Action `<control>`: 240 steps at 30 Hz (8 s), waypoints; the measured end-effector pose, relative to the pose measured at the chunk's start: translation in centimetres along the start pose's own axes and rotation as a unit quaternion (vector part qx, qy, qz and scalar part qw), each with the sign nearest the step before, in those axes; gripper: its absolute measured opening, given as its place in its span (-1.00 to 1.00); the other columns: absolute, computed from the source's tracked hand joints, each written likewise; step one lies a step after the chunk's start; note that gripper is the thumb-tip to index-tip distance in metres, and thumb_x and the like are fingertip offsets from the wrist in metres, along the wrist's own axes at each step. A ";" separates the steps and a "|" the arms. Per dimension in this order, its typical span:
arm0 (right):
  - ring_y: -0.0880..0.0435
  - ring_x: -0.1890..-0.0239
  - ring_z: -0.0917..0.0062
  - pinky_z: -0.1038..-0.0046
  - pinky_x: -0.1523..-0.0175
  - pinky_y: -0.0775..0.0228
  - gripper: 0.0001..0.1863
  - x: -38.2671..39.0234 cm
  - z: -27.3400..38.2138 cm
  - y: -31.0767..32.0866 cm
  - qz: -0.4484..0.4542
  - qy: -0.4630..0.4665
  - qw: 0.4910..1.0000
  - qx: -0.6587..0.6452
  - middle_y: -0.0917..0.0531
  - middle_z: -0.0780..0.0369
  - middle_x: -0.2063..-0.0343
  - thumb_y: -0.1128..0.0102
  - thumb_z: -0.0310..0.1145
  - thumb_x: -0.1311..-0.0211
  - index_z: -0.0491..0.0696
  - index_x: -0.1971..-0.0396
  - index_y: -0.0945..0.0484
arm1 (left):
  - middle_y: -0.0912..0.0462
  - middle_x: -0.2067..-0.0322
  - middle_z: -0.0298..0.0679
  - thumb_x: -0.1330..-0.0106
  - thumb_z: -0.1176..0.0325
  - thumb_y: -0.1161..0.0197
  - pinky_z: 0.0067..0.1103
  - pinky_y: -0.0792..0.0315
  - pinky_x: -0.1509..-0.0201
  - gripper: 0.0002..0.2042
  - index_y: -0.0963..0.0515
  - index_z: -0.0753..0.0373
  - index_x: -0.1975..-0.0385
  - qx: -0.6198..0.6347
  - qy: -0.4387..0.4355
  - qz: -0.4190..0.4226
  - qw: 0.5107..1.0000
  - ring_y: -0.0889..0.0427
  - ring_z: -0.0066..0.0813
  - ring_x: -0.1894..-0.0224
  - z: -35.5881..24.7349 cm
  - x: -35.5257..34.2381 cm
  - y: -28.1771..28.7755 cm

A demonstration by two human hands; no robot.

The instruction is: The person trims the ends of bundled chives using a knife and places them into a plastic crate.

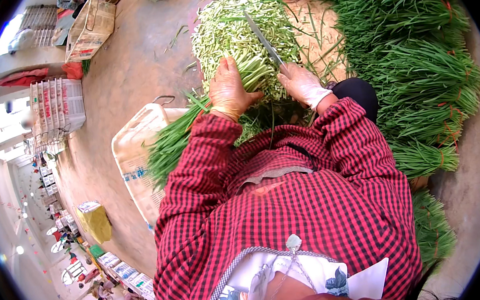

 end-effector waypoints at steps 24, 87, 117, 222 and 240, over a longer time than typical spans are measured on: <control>-0.65 0.36 0.02 0.04 0.27 -0.44 -0.67 6.6 5.3 4.5 -0.006 0.095 0.981 0.166 -0.66 -0.02 0.48 -0.04 -0.11 -0.37 -0.11 0.19 -0.39 | -0.65 0.14 -0.04 0.16 0.07 -0.54 -0.35 -0.57 0.00 -0.43 -0.60 0.29 0.16 0.057 0.119 0.123 0.984 -0.67 -0.14 0.07 2.4 -2.3 -2.0; -0.44 0.67 0.73 0.60 0.54 -0.29 -0.68 14.2 8.3 2.1 0.057 0.179 0.963 -0.195 -0.47 0.37 0.73 -0.27 -0.11 -0.30 -0.09 0.41 -0.58 | -0.64 0.01 -0.23 -0.38 -0.02 -0.08 -0.37 -0.51 -0.15 -0.54 -0.54 0.23 -0.06 0.922 0.084 -0.296 0.234 -0.62 -0.29 0.01 12.8 9.4 -1.9; -0.45 0.50 0.72 0.56 0.37 -0.35 -0.88 12.2 8.9 0.5 0.083 0.204 0.962 -0.163 -0.52 0.31 0.55 -0.35 -0.43 -0.17 -0.10 0.36 -0.60 | -0.66 0.09 -0.24 -0.43 0.16 0.00 -0.36 -0.56 -0.08 -0.67 -0.56 0.22 0.04 0.899 0.118 -0.360 0.222 -0.65 -0.28 0.07 13.6 12.0 -2.0; -0.43 0.52 0.79 0.68 0.43 -0.28 -0.88 7.0 21.1 -3.3 0.028 0.335 0.906 -0.258 -0.53 0.42 0.58 -0.32 -0.42 -0.24 -0.08 0.35 -0.54 | -0.64 0.06 -0.09 -0.42 0.20 -0.03 -0.28 -0.55 -0.10 -0.66 -0.50 0.26 -0.04 0.937 0.164 -0.262 0.165 -0.65 -0.15 0.06 7.7 11.5 -2.5; -0.63 0.41 0.28 0.24 0.34 -0.44 -0.77 13.4 14.6 -3.9 -0.024 0.443 0.875 0.195 -0.53 0.19 0.52 -0.25 -0.18 -0.17 -0.01 0.40 -0.47 | -0.59 -0.08 -0.16 -0.43 0.17 -0.06 -0.22 -0.44 -0.23 -0.63 -0.51 0.29 -0.06 0.890 0.188 -0.375 0.181 -0.58 -0.15 -0.07 13.5 11.2 -4.3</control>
Point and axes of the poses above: each hand's wrist, its own x-axis away from the middle knuckle, its own y-axis out of the back of the hand, z = x × y, the point moved 6 cm from there along -x, towards the middle knuckle
